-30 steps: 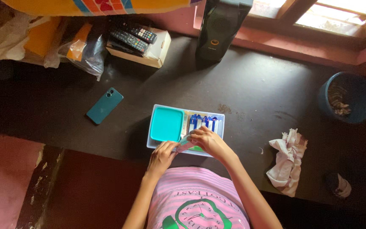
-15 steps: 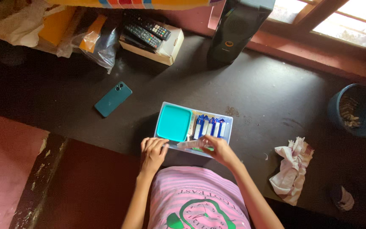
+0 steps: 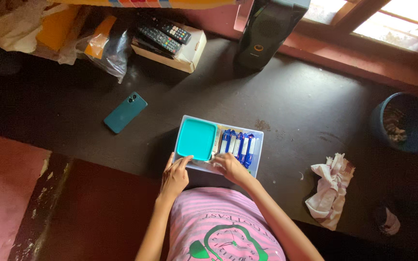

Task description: The person organizes small packaged items, including blue and green wrappers, into a clear plastic container with a teal lid. They place items one by one into the container, then wipe the surrounding table surface with a cloth.

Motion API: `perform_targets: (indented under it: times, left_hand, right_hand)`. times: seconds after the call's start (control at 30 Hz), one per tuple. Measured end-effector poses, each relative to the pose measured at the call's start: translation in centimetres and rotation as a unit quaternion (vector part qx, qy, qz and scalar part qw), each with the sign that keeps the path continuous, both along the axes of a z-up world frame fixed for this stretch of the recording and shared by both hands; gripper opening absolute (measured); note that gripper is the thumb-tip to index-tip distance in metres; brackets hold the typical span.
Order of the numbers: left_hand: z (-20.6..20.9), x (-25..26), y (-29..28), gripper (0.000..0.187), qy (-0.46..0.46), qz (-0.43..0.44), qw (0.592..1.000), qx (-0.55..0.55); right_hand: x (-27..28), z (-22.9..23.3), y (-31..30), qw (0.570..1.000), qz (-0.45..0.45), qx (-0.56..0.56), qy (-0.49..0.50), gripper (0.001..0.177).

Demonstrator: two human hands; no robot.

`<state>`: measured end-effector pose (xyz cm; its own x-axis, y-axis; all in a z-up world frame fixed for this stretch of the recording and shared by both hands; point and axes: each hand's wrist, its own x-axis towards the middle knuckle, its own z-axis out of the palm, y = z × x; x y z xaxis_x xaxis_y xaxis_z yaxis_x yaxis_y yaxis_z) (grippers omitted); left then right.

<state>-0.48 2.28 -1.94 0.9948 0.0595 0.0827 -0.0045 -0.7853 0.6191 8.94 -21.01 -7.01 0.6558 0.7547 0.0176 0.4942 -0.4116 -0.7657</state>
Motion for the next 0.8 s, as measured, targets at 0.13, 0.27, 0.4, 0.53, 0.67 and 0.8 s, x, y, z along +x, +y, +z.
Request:
perform_targets:
  times: [0.13, 0.27, 0.4, 0.53, 0.67, 0.8]
  left_hand:
    - [0.1, 0.1, -0.1, 0.041, 0.003, 0.009, 1.000, -0.009]
    - [0.0, 0.2, -0.3, 0.028, 0.021, 0.013, 0.999, -0.020]
    - [-0.1, 0.2, -0.1, 0.024, -0.007, 0.011, 1.000, -0.015]
    - [-0.7, -0.3, 0.1, 0.022, -0.015, 0.026, 0.999, 0.009]
    - [-2.1, 0.0, -0.7, 0.016, 0.003, 0.025, 0.992, 0.123]
    - [-2.1, 1.0, -3.1, 0.040, 0.128, 0.029, 0.952, 0.276]
  right_hand:
    - [0.9, -3.0, 0.6, 0.992, -0.022, -0.022, 0.122, 0.027]
    - [0.4, -6.3, 1.7, 0.991, -0.060, -0.112, 0.036, 0.024]
    - [0.2, -5.6, 2.1, 0.988, -0.084, -0.102, -0.078, 0.021]
    - [1.3, -2.3, 2.0, 0.985, -0.127, -0.118, -0.010, 0.019]
    - [1.2, -2.6, 2.6, 0.981, -0.113, -0.159, -0.013, 0.029]
    - [0.6, -4.5, 3.4, 0.976, -0.100, -0.191, -0.027, 0.029]
